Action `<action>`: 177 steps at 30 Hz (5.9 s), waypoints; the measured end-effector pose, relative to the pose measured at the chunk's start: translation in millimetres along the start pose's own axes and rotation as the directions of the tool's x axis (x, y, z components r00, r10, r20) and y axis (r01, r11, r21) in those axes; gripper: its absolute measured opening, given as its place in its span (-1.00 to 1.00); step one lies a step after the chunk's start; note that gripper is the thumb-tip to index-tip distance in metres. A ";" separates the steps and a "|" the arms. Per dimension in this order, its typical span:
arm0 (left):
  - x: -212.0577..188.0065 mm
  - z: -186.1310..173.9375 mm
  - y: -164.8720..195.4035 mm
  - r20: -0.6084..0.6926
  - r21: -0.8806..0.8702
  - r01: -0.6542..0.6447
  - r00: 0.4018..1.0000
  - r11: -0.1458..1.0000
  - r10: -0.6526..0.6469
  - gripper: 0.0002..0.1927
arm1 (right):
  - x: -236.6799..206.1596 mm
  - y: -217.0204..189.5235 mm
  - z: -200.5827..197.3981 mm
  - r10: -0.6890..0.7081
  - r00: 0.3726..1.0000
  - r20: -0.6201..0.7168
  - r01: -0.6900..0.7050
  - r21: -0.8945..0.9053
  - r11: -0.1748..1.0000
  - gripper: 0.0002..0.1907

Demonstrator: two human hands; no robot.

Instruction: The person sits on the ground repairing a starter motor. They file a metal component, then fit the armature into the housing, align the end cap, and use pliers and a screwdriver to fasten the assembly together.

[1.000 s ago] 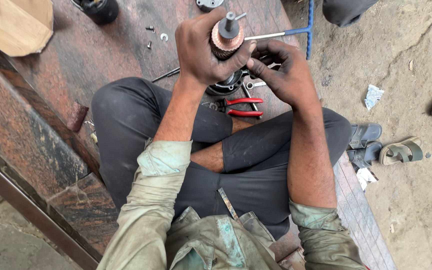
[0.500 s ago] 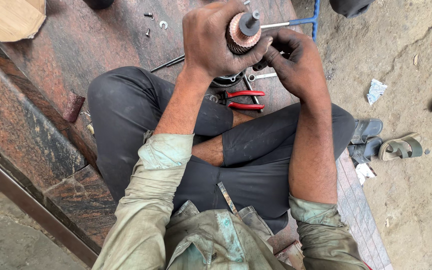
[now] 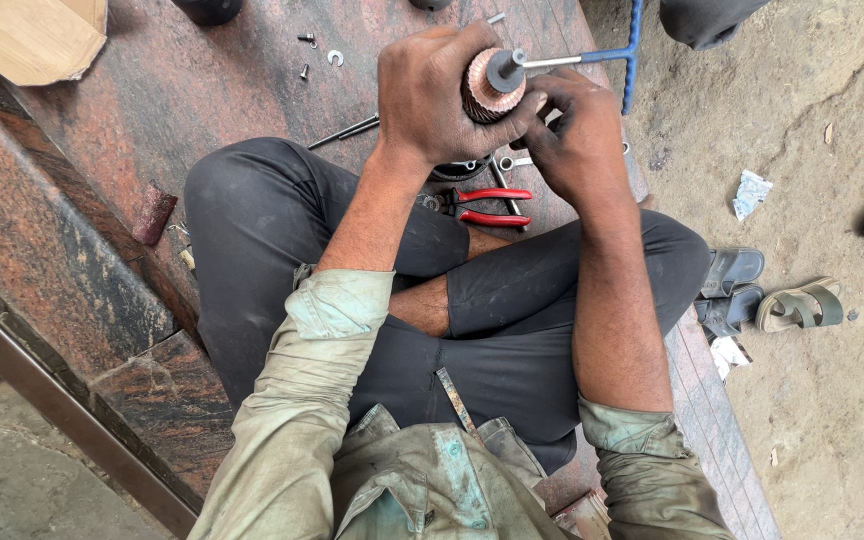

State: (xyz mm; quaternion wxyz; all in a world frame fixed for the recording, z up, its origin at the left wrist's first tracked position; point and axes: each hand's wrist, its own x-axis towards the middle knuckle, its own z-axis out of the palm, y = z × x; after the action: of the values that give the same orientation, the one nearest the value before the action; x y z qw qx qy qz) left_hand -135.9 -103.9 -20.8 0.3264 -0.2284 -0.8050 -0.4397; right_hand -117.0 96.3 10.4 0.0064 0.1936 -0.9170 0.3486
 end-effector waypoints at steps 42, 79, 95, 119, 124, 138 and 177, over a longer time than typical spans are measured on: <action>-11.7 0.0 -4.1 -0.034 -0.070 -0.022 0.999 0.997 0.019 -0.49 | -0.6 -8.2 -10.0 -0.219 0.972 0.082 0.227 -0.119 0.966 -0.58; -37.2 -8.0 -18.0 0.468 -0.395 0.446 0.850 0.803 -0.242 -0.51 | -5.2 -3.0 0.0 0.213 0.948 0.237 -0.254 0.159 0.954 -0.76; -40.5 -25.5 -22.9 0.613 -0.234 0.507 0.739 0.830 -0.280 0.22 | -5.8 16.8 3.2 0.505 0.758 0.412 -0.652 0.482 0.586 -0.60; -48.8 -9.2 -23.7 0.546 -0.225 0.661 0.694 0.716 -0.469 0.13 | -34.4 21.7 57.5 0.683 0.707 0.183 -0.519 0.790 0.326 -0.74; -40.3 -12.3 -11.3 0.474 -0.263 0.558 0.785 0.787 -0.399 0.09 | -32.6 24.3 66.6 0.699 0.706 0.114 -0.441 0.843 0.309 -0.70; -41.0 -25.3 22.0 0.287 -0.087 0.361 0.902 0.929 -0.323 -0.18 | -30.7 12.3 52.1 0.667 0.729 0.156 -0.505 0.780 0.369 -0.65; -25.7 -32.5 26.7 0.316 0.010 0.385 0.875 0.923 -0.368 -0.22 | -29.4 16.6 63.0 0.719 0.688 0.095 -0.449 0.835 0.319 -0.69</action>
State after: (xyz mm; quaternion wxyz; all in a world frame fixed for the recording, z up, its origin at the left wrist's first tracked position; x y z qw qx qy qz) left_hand -90.3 -120.2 -11.6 0.0972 -0.1426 -0.8633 -0.4743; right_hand -88.0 77.5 -52.2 -0.0740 -0.2300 -0.6434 0.7264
